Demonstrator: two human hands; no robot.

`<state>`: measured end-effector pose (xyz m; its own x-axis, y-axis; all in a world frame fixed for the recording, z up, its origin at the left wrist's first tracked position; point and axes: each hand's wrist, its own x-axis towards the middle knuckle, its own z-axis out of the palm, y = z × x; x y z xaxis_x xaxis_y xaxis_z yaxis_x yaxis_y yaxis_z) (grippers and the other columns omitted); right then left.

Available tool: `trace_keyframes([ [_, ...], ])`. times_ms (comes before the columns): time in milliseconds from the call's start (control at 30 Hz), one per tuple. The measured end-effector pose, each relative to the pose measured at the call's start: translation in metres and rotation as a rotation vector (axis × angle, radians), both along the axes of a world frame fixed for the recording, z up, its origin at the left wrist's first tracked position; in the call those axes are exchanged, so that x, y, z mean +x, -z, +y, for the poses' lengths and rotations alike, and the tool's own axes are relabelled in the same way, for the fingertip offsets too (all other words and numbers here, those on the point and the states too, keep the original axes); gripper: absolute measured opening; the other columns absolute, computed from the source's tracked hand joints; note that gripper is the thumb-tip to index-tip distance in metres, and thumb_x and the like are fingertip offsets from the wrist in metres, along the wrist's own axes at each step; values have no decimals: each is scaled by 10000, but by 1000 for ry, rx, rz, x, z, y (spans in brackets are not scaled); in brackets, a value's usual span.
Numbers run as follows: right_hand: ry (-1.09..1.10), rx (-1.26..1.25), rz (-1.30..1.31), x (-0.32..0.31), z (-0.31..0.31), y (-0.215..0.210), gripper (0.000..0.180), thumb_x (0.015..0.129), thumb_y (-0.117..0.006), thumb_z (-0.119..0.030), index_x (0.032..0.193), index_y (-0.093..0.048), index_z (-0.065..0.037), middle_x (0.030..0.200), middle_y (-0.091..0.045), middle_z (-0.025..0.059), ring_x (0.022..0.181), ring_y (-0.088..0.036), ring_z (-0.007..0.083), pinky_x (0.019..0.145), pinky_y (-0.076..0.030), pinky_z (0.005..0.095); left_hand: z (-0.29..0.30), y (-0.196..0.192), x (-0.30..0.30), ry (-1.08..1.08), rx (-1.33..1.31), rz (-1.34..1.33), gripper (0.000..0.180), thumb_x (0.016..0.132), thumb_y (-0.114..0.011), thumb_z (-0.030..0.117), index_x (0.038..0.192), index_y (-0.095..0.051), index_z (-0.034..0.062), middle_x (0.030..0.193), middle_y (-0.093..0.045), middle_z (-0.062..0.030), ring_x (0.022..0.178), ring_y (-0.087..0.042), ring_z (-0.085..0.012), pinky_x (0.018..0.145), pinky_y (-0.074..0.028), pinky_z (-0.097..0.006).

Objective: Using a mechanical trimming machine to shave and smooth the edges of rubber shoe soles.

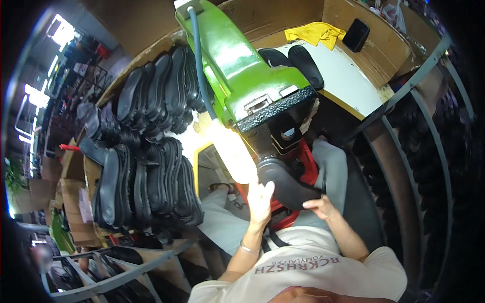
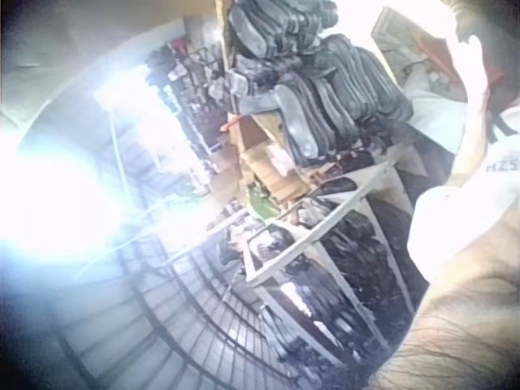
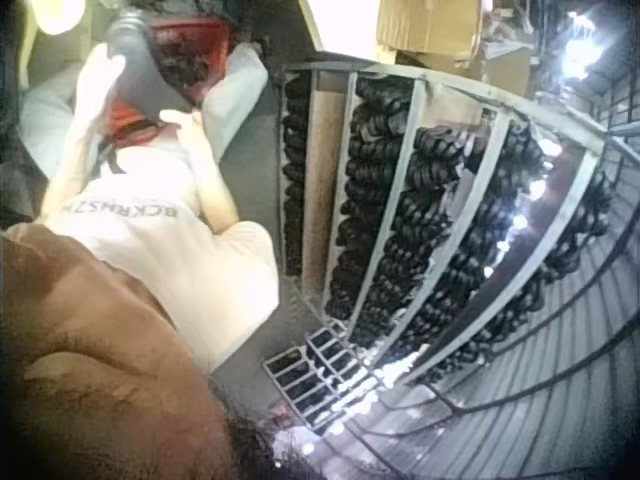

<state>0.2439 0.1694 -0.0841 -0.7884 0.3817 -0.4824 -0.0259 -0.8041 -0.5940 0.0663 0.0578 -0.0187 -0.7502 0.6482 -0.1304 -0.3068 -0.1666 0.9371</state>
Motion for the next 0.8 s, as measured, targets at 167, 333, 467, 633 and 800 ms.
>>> trace_keyframes([
  [167, 45, 99, -43, 9, -19, -1, 532, 650, -684, 125, 1158, -559, 34, 1103, -607, 100, 1016, -582, 206, 909, -461, 326, 48, -31, -6, 216, -294, 419, 110, 823, -668, 92, 803, -611, 0, 696, -587, 18, 582, -469, -20, 484, -366, -189],
  [333, 52, 15, 102, 0, -24, -6, 601, 646, -667, 131, 1214, -504, 22, 1174, -564, 106, 1099, -537, 214, 948, -427, 338, 54, -32, -12, 44, -227, 721, 162, 794, -699, 79, 692, -588, 18, 643, -569, 24, 546, -444, -7, 472, -336, -178],
  [467, 119, 79, 30, 37, -1, -7, 657, 610, -623, 159, 1239, -483, 27, 1227, -538, 141, 1149, -512, 254, 967, -414, 356, 33, -16, -2, 48, -255, 418, 109, 779, -695, 30, 842, -612, -4, 737, -599, 13, 610, -470, -7, 517, -358, -166],
  [633, 427, 391, -15, 21, 69, -62, 494, 716, -641, -31, 1172, -480, 72, 1073, -595, 147, 976, -596, 250, 887, -471, 339, 40, -11, -5, 39, -217, 470, 270, 778, -678, 24, 1030, -594, -21, 812, -614, 15, 639, -485, -26, 559, -388, -172],
  [800, 452, 506, 44, -27, 136, -101, 451, 790, -619, -14, 1208, -451, 11, 1059, -591, 111, 940, -600, 193, 834, -490, 298, 46, -7, -15, -58, -284, 654, 220, 766, -676, 119, 909, -593, -25, 801, -613, -30, 665, -514, -99, 620, -439, -245],
])
